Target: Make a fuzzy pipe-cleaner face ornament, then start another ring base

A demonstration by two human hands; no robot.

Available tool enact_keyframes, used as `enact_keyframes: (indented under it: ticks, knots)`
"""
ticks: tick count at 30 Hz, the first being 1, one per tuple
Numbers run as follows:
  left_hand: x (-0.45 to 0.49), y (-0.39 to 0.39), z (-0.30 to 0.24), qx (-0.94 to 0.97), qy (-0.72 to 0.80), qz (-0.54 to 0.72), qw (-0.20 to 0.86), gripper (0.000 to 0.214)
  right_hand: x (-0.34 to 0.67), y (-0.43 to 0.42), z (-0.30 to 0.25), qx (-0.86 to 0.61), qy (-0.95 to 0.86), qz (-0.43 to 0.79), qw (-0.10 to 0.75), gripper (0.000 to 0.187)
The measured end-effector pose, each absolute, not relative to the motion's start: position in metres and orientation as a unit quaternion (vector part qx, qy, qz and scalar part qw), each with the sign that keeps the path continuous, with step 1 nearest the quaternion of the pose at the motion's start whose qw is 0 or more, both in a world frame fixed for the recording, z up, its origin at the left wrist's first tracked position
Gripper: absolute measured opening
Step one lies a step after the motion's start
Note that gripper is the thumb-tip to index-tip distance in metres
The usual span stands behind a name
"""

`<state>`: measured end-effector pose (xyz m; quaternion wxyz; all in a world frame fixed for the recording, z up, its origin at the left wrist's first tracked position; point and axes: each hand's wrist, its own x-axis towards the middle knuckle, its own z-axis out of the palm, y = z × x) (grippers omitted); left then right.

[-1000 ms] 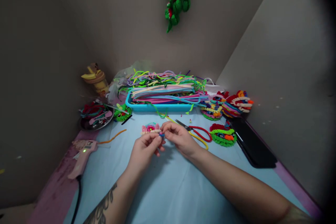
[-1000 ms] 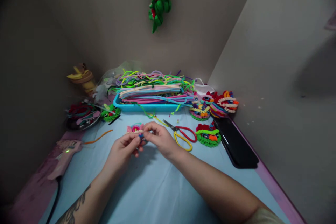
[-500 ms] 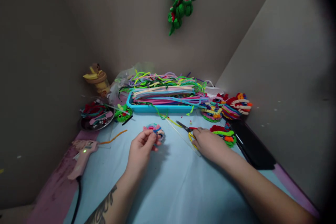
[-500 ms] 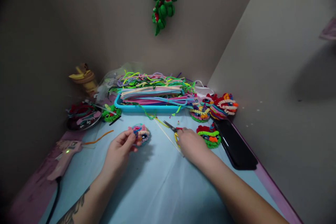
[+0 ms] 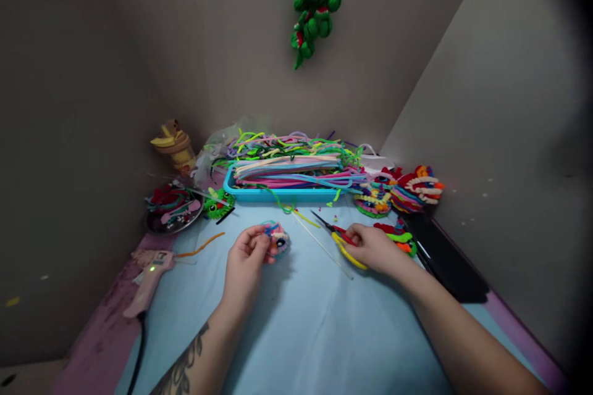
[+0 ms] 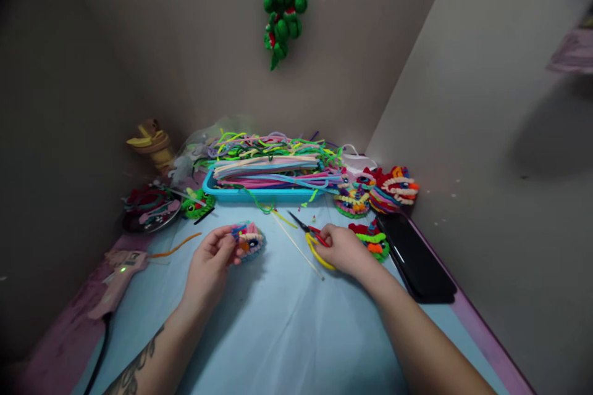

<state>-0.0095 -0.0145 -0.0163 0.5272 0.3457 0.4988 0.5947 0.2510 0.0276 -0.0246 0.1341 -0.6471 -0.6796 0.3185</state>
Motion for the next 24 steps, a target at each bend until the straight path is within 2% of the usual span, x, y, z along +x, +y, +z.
enact_keyframes:
  ticks: [3,6,9,14,24]
  knots:
    - [-0.01,-0.015,-0.013,0.362,0.508,0.602,0.498,0.035,0.237,0.013,-0.021,-0.532,-0.577,0.564,0.255,0.027]
    - [-0.01,-0.017,-0.009,0.375,0.524,0.611,0.459,0.034,0.211,-0.008,-0.018,-0.436,-0.525,0.692,0.235,0.036]
    - [-0.009,-0.019,-0.007,0.391,0.545,0.612,0.418,0.029,0.188,-0.025,-0.017,-0.401,-0.544,0.695,0.247,0.038]
    - [-0.008,-0.023,-0.012,0.446,0.573,0.585,0.362,0.018,0.175,-0.035,-0.015,-0.403,-0.597,0.669,0.186,0.041]
    - [-0.005,-0.024,-0.015,0.503,0.572,0.551,0.341,0.009,0.169,-0.041,-0.035,-0.377,-0.555,0.707,0.223,0.058]
